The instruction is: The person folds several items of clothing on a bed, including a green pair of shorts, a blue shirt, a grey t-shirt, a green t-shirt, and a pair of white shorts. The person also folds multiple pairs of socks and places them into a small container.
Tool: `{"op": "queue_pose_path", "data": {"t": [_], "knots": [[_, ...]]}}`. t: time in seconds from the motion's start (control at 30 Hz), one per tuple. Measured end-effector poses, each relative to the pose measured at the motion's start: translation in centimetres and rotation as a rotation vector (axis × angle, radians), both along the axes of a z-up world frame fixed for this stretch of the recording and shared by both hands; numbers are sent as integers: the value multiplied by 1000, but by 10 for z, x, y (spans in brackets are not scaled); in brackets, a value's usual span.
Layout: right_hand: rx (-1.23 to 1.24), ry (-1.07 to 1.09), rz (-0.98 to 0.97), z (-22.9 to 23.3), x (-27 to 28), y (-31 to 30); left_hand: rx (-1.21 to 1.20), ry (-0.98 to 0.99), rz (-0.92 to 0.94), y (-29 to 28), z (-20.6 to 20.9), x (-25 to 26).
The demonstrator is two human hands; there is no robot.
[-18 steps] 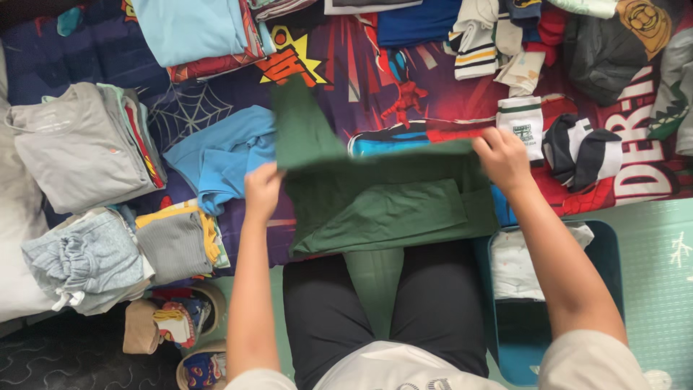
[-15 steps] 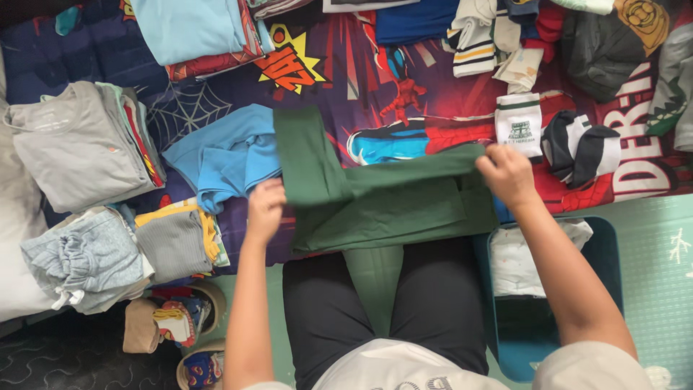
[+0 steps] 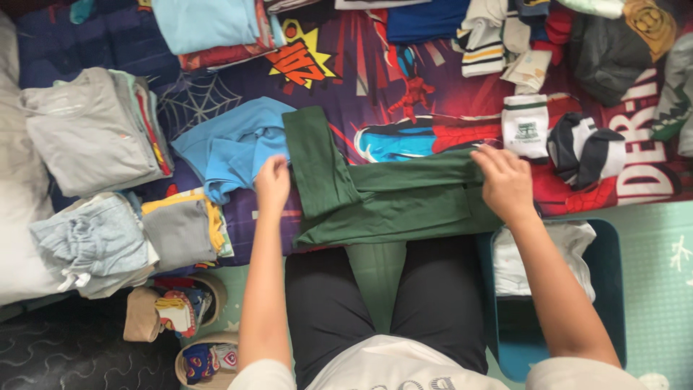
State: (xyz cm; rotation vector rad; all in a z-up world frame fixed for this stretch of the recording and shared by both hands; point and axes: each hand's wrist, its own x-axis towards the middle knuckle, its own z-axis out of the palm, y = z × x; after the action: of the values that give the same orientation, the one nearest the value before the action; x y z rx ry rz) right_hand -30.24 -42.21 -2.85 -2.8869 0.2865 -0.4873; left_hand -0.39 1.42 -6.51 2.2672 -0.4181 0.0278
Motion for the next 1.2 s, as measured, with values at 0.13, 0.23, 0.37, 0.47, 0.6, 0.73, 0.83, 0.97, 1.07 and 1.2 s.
{"op": "queue_pose_path", "data": {"t": [0.13, 0.23, 0.37, 0.47, 0.6, 0.73, 0.83, 0.97, 1.07, 1.2], "knots": [[-39, 123, -5, -7, 17, 11, 98, 92, 215, -44, -18, 30], [8, 107, -56, 1, 27, 24, 146, 195, 322, -71, -9, 36], [205, -1, -60, 35, 52, 63, -185, 346, -30, -97, 39, 27], [426, -273, 50, 71, 67, 109, -499, 500, -422, -96, 86, -15], [697, -403, 310, 112, 59, 168, -384, 696, -848, -52, 134, -96], [738, 92, 379, 135, 23, 213, -286, 1099, -948, -14, 136, -133], [885, 172, 484, 138, 7, 238, -569, 1096, -812, 4, 102, -118], [953, 240, 445, 135, 8, 251, -399, 898, -713, -21, 27, -84], [948, 38, 211, 124, 15, 227, -227, 1117, -663, -38, -12, -62], [919, -221, -260, 83, 36, 145, 149, 820, -551, -36, 3, -32]]}}
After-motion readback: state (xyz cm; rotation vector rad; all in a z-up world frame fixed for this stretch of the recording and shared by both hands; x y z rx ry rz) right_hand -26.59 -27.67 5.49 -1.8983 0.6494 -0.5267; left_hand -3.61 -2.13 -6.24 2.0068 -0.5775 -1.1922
